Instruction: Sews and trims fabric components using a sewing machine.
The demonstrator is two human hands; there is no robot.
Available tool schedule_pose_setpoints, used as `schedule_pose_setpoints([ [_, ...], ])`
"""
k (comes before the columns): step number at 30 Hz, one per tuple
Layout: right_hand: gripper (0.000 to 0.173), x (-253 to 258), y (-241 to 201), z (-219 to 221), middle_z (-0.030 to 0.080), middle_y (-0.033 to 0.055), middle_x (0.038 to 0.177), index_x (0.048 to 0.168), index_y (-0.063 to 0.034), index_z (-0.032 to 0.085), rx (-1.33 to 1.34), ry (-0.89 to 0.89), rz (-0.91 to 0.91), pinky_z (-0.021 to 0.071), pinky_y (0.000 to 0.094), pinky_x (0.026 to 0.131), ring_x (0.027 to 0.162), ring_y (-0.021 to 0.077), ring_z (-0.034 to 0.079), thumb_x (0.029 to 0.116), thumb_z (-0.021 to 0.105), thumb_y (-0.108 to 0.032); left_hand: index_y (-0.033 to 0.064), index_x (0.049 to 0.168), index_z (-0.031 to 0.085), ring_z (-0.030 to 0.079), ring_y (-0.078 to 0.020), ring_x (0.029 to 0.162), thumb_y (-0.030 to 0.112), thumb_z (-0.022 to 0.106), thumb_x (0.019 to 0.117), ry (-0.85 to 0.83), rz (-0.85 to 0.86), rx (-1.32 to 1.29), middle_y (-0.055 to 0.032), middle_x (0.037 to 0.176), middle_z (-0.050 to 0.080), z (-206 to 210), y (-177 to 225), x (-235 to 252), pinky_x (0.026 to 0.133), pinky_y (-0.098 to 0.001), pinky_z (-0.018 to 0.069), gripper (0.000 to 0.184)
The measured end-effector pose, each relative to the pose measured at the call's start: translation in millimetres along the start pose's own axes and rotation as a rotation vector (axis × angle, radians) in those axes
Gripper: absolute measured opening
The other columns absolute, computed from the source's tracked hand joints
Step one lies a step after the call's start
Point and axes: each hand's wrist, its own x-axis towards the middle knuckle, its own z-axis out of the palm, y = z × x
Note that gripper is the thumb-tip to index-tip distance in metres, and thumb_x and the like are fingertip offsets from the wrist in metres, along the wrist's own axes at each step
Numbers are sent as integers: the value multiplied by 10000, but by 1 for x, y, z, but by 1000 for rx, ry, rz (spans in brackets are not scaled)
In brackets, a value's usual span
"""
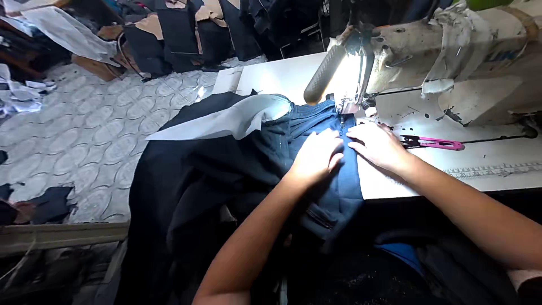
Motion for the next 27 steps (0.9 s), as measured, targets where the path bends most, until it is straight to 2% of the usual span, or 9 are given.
schedule_pose_setpoints([
  [4,443,24,19,-3,660,167,1354,1338,-47,671,-5,-72,150,307,647,1106,1296,364,578,972,697,-295,119,1621,306,125,-338,1588,613,457,1024,-186,-364,2,-90,1704,234,27,-13,44,1220,-672,74,789],
  [10,480,27,21,-7,589,179,1450,1429,-63,598,-16,-145,151,203,676,1167,1397,384,492,1018,627,-308,80,1629,258,68,-367,1591,595,424,1043,-226,-408,9,-147,1717,145,21,1,41,1209,-692,63,798],
  [13,493,-6,9,-7,463,141,1575,1526,-133,498,-44,-262,158,190,630,1208,1493,331,372,1076,489,-333,78,1512,506,290,-396,1532,440,648,956,-252,-76,-188,-210,1619,375,3,16,-31,1203,-645,246,678],
  [15,439,-39,12,0,543,123,1511,1458,-164,590,21,-234,139,221,609,1209,1463,327,420,1073,436,-309,177,1482,565,345,-385,1512,255,827,829,-328,89,-231,-129,1594,451,3,27,-82,1182,-697,244,707],
  [17,403,-63,15,5,611,147,1421,1352,-120,677,65,-141,133,292,623,1167,1392,364,497,1034,472,-260,301,1400,639,499,-359,1419,78,794,781,-63,134,26,-71,1512,561,36,32,-114,1092,-698,373,676],
  [19,381,-76,9,10,668,190,1296,1278,-75,709,83,24,61,437,626,1025,1244,409,601,971,537,-222,379,1302,673,602,-272,1319,116,621,923,252,176,236,-30,1378,671,66,25,-121,1063,-567,434,464],
  [23,344,-69,-42,-18,664,141,1294,1337,-227,625,49,300,-509,547,362,771,944,265,681,1026,496,-158,188,1140,694,639,-180,1146,167,515,1044,563,305,50,-52,1116,709,33,30,-80,1133,-373,387,204],
  [25,412,-61,-84,-53,656,99,1280,1361,-288,590,-149,274,-784,450,327,675,863,224,614,1060,428,-59,93,1094,754,684,-223,1006,126,565,985,640,279,13,-113,1022,727,-7,41,-56,951,-327,521,220],
  [27,348,-48,-111,-83,672,80,979,1199,-162,694,-317,261,-900,395,325,551,724,214,588,992,483,24,16,1199,735,695,-306,993,62,587,949,572,210,89,-173,1076,723,-50,49,-39,842,-393,568,295],
])
